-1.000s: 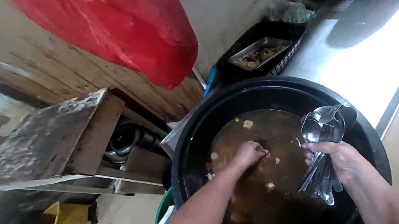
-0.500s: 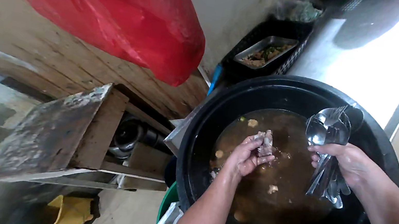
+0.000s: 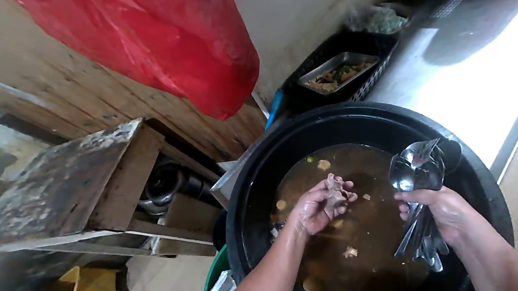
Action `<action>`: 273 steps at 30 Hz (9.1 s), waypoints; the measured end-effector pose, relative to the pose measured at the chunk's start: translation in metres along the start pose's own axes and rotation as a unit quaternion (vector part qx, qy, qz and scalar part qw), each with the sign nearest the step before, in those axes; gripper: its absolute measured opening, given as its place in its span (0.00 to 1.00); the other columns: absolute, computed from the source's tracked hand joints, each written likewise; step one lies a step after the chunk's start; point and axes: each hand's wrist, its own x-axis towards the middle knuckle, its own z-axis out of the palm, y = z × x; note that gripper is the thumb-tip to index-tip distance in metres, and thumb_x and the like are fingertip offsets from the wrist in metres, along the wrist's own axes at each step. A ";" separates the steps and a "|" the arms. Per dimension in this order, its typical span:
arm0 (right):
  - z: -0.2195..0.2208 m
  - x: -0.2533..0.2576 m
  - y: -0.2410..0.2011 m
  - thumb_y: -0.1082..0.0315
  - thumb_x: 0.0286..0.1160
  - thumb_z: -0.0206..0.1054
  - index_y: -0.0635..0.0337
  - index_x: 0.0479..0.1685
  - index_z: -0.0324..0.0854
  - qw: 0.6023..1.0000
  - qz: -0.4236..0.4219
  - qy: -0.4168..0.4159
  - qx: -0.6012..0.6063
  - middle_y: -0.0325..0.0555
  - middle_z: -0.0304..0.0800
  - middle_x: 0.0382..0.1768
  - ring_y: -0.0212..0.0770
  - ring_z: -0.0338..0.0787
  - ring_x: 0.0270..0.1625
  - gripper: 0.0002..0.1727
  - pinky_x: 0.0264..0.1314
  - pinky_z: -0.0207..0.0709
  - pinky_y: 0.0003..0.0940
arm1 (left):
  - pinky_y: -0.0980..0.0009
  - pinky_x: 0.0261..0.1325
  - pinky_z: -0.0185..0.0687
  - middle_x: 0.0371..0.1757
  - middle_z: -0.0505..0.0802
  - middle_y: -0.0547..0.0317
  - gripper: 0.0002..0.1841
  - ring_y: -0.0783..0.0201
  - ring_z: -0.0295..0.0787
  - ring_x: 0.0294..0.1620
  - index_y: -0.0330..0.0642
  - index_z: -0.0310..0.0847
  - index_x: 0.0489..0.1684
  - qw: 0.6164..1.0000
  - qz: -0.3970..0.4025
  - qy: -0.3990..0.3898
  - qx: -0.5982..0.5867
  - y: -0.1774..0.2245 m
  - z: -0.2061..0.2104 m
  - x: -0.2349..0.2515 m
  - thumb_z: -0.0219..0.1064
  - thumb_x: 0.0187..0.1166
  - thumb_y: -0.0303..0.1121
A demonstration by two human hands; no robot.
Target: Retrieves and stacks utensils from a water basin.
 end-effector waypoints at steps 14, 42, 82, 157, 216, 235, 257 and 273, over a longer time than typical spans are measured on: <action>0.002 0.001 0.001 0.80 0.76 0.66 0.61 0.66 0.72 0.999 0.005 0.010 -0.043 0.49 0.85 0.30 0.37 0.85 0.23 0.20 0.26 0.83 0.29 | 0.75 0.28 0.85 0.36 0.89 0.57 0.16 0.65 0.90 0.29 0.49 0.79 0.52 0.993 -0.039 0.112 -0.003 -0.002 0.008 -0.001 0.44 0.93 0.43; 0.005 -0.008 0.001 0.77 0.78 0.65 0.60 0.56 0.76 1.000 0.004 0.018 -0.015 0.45 0.83 0.26 0.37 0.85 0.23 0.11 0.30 0.86 0.31 | 0.37 0.60 0.82 0.59 0.91 0.43 0.18 0.41 0.89 0.61 0.39 0.87 0.56 0.419 -0.272 0.001 0.866 0.001 0.054 -0.048 0.60 0.86 0.43; 0.004 -0.006 -0.002 0.79 0.78 0.59 0.64 0.53 0.76 0.999 -0.015 -0.007 0.036 0.49 0.92 0.32 0.43 0.94 0.30 0.09 0.34 0.92 0.37 | 0.47 0.68 0.81 0.63 0.89 0.48 0.13 0.51 0.87 0.63 0.38 0.87 0.53 0.546 -0.004 0.078 0.834 0.069 0.004 -0.026 0.61 0.88 0.38; 0.005 -0.004 -0.003 0.77 0.79 0.65 0.62 0.66 0.72 0.999 0.038 0.028 -0.001 0.51 0.89 0.37 0.42 0.93 0.31 0.18 0.36 0.91 0.36 | 0.64 0.52 0.84 0.47 0.90 0.50 0.06 0.64 0.87 0.43 0.35 0.86 0.48 0.703 0.048 -0.095 0.703 0.051 0.110 0.013 0.69 0.81 0.27; 0.006 -0.005 0.001 0.80 0.75 0.68 0.59 0.72 0.69 0.996 -0.010 0.038 -0.080 0.51 0.84 0.37 0.39 0.87 0.26 0.26 0.32 0.86 0.34 | 0.60 0.42 0.80 0.38 0.90 0.52 0.12 0.60 0.83 0.34 0.38 0.85 0.49 0.686 -0.097 0.124 0.711 0.072 0.036 -0.013 0.70 0.84 0.39; 0.003 -0.014 0.003 0.74 0.82 0.57 0.60 0.50 0.83 0.998 -0.028 -0.020 0.054 0.42 0.94 0.39 0.32 0.93 0.38 0.09 0.38 0.87 0.24 | 0.68 0.46 0.78 0.45 0.86 0.55 0.19 0.66 0.81 0.40 0.38 0.80 0.55 0.950 -0.104 0.220 0.196 -0.077 0.088 -0.039 0.60 0.90 0.47; 0.002 -0.004 -0.001 0.72 0.81 0.60 0.59 0.53 0.77 0.998 0.028 0.010 0.053 0.48 0.88 0.31 0.40 0.91 0.28 0.07 0.28 0.88 0.33 | 0.50 0.76 0.75 0.65 0.88 0.45 0.11 0.51 0.82 0.70 0.37 0.90 0.54 0.599 -0.076 -0.040 0.796 0.066 -0.008 -0.026 0.68 0.84 0.34; -0.002 -0.007 0.004 0.75 0.80 0.56 0.62 0.57 0.77 0.993 0.030 -0.116 -0.008 0.53 0.92 0.39 0.45 0.95 0.34 0.11 0.35 0.91 0.38 | 0.48 0.65 0.81 0.54 0.92 0.49 0.13 0.53 0.89 0.59 0.39 0.86 0.56 0.562 0.066 -0.091 0.820 0.080 0.127 0.032 0.62 0.88 0.38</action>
